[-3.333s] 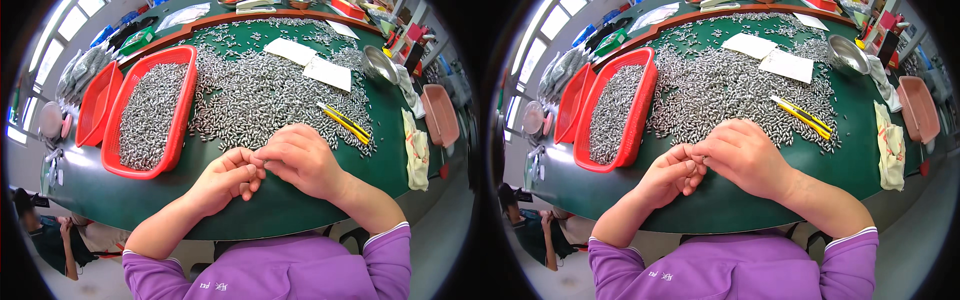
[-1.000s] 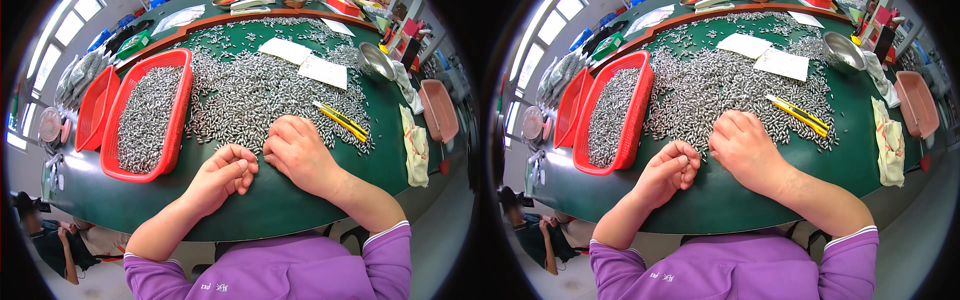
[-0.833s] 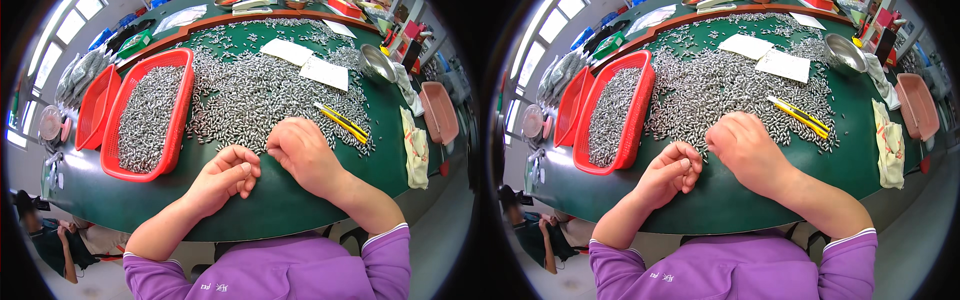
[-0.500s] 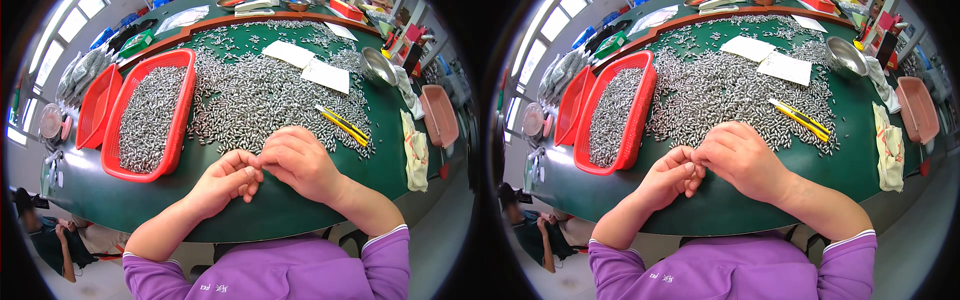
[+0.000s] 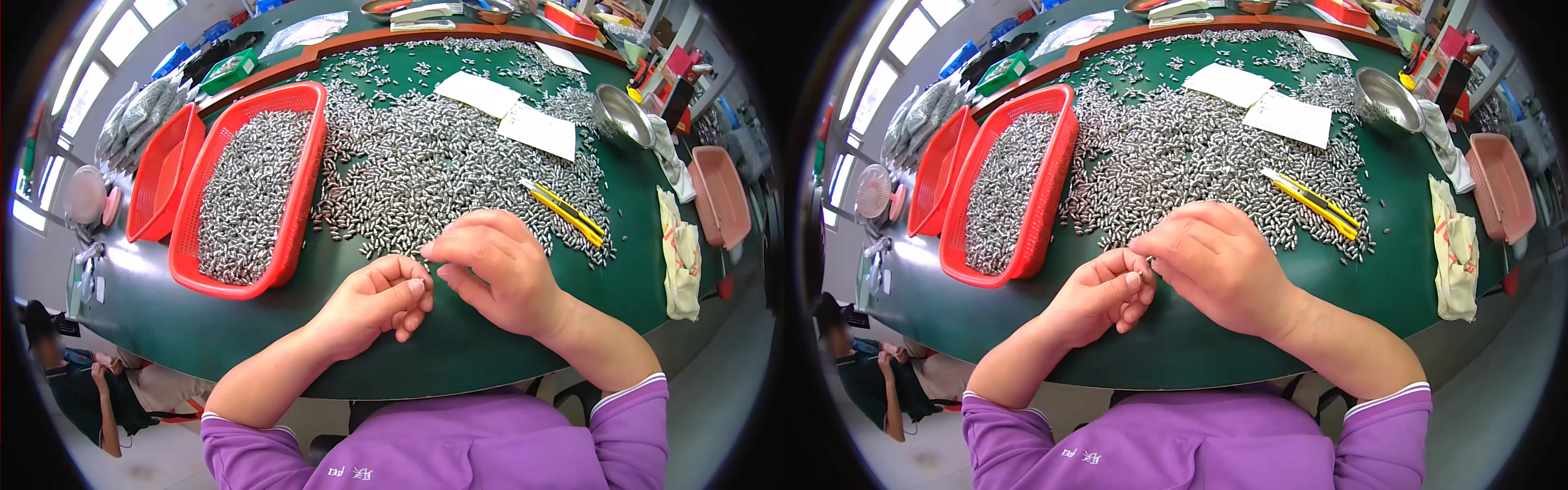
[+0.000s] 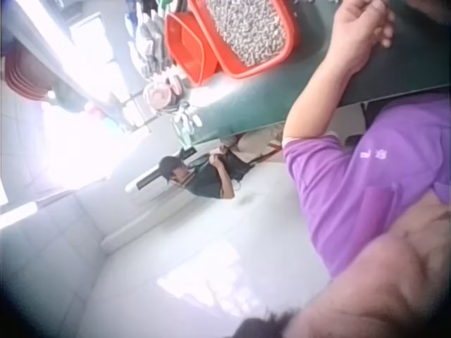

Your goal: Sorting and inspecting small metal precision components on a workbench using a precision tool.

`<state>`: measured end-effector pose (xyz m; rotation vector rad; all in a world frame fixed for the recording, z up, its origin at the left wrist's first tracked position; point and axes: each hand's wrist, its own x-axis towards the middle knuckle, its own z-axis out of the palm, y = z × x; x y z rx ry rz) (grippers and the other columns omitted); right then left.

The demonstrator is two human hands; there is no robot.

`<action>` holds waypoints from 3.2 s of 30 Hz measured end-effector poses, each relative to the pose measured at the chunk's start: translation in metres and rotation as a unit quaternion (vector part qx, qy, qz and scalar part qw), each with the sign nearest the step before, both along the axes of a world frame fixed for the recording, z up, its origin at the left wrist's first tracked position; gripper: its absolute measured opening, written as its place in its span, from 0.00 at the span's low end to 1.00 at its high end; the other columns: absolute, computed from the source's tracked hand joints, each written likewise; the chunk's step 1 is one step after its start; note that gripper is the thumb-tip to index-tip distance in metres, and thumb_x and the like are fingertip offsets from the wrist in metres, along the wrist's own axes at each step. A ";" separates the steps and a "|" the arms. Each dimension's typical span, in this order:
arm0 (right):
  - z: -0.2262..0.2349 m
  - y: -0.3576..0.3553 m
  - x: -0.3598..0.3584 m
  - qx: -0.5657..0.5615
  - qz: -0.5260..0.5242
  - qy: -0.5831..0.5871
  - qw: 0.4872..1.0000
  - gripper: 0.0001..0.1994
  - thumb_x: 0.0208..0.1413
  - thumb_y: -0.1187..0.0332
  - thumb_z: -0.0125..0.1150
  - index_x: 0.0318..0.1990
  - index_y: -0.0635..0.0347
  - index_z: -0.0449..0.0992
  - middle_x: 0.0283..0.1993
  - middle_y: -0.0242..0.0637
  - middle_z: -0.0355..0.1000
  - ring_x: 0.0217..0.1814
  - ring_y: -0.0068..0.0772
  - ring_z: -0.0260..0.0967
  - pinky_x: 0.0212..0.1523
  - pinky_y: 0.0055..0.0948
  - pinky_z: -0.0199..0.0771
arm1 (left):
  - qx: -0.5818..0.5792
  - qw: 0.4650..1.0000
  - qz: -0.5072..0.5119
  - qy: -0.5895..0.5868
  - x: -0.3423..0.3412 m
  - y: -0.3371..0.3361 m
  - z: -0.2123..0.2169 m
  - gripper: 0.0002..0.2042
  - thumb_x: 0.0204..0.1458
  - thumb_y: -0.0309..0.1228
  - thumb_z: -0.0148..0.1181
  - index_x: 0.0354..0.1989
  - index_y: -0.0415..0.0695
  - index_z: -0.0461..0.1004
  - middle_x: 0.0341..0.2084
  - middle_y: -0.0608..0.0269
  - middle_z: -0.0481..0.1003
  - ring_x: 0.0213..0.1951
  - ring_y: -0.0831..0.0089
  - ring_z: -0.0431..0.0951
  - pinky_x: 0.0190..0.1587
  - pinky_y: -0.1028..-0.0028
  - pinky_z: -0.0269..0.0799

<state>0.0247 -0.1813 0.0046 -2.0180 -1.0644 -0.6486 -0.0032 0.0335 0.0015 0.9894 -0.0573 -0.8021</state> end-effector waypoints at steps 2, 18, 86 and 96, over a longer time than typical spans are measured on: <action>0.004 -0.001 0.001 -0.002 -0.005 -0.008 1.000 0.14 0.44 0.74 0.66 0.41 0.51 0.78 0.40 0.26 0.73 0.45 0.34 0.70 0.44 0.34 0.70 | -0.001 1.000 0.005 0.000 0.000 0.000 0.000 0.06 0.64 0.32 0.50 0.42 0.43 0.67 0.32 0.65 0.72 0.27 0.81 0.71 0.28 0.80 0.69; 0.003 -0.013 0.007 -0.084 -0.107 0.032 0.990 0.08 0.40 0.76 0.67 0.31 0.54 0.78 0.43 0.33 0.70 0.47 0.40 0.68 0.46 0.38 0.68 | 0.003 0.998 0.063 -0.019 -0.002 -0.003 -0.004 0.07 0.64 0.30 0.49 0.45 0.41 0.67 0.33 0.62 0.72 0.26 0.79 0.70 0.26 0.80 0.68; 0.004 -0.001 -0.005 -0.028 0.001 0.014 0.999 0.10 0.36 0.71 0.71 0.25 0.52 0.74 0.36 0.29 0.69 0.44 0.35 0.72 0.42 0.36 0.69 | 0.083 0.995 0.016 -0.054 -0.002 -0.003 0.001 0.06 0.59 0.28 0.57 0.39 0.43 0.67 0.29 0.65 0.74 0.25 0.81 0.73 0.26 0.80 0.69; 0.003 0.005 -0.012 -0.053 -0.037 -0.024 0.998 0.09 0.39 0.69 0.69 0.25 0.52 0.72 0.38 0.32 0.70 0.42 0.35 0.72 0.40 0.35 0.69 | 0.081 0.995 0.030 -0.048 -0.003 -0.002 0.002 0.05 0.59 0.27 0.57 0.38 0.42 0.67 0.29 0.64 0.75 0.25 0.82 0.72 0.26 0.81 0.68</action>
